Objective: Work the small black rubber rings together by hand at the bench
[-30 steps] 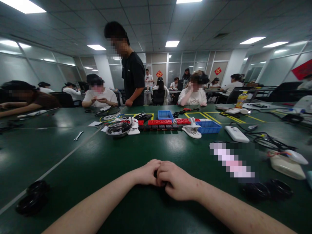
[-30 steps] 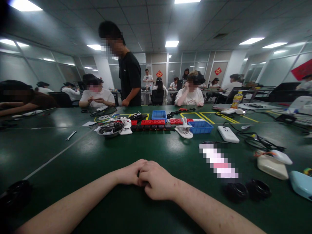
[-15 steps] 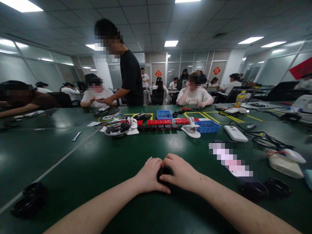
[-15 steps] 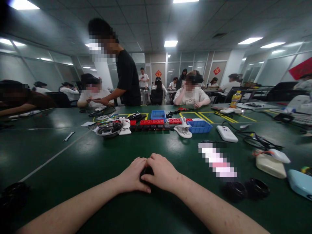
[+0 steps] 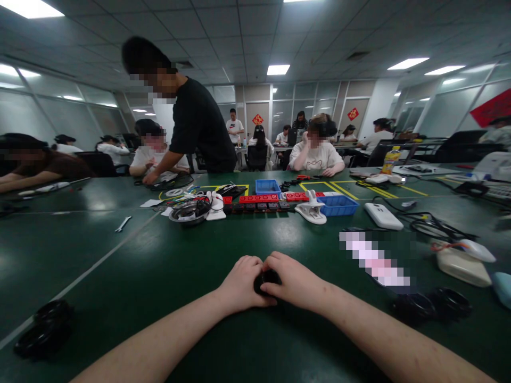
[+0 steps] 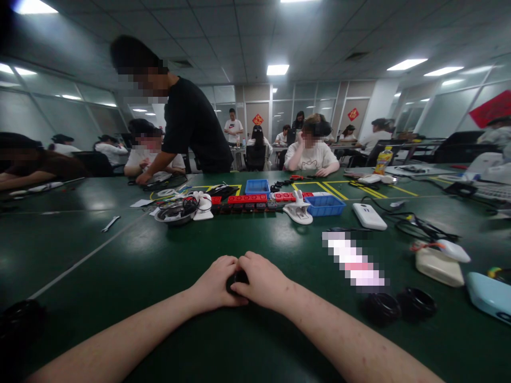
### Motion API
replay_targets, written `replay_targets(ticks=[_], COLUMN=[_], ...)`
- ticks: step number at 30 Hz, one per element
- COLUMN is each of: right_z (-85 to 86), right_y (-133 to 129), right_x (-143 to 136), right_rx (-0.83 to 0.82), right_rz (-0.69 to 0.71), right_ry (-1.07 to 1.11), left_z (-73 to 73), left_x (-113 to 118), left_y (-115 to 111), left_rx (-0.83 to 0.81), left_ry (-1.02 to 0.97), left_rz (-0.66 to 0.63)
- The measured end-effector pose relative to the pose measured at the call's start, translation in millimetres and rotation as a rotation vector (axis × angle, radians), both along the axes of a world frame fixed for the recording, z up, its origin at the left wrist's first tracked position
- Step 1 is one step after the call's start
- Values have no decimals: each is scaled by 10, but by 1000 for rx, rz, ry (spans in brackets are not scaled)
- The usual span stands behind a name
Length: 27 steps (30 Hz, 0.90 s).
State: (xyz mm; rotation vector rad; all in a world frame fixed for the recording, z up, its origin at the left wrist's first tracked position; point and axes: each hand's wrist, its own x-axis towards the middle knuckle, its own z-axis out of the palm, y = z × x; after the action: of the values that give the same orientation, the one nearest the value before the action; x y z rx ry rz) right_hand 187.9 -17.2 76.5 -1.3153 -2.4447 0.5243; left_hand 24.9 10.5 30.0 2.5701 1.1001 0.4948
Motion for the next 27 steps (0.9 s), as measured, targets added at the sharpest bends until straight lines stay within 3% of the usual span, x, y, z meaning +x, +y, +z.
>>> replay_targets(ticks=[6,9,14,21,24,27], right_z=[46,66,32,-62,16,141], right_y=[-36,-52,-57,-87,-95,-95], right_x=[36,41,5,-59,-36,11], right_rx=[17,10,-34,-13,29,74], right_rz=[280,356,436,487,481,372], right_ry=[38,67,118,161,226,228], left_z=[9,8,9,21,51,72], left_x=[-67,-93,-99,-93,-85,-74], left_y=[54,86,98,80,62,42], left_rx=[-138,-169,-194,-181,-150,-115], left_ry=[-75,-60,-43,-38,-52,-56], left_rz=[-183,-256,-252,-258,-243,-207])
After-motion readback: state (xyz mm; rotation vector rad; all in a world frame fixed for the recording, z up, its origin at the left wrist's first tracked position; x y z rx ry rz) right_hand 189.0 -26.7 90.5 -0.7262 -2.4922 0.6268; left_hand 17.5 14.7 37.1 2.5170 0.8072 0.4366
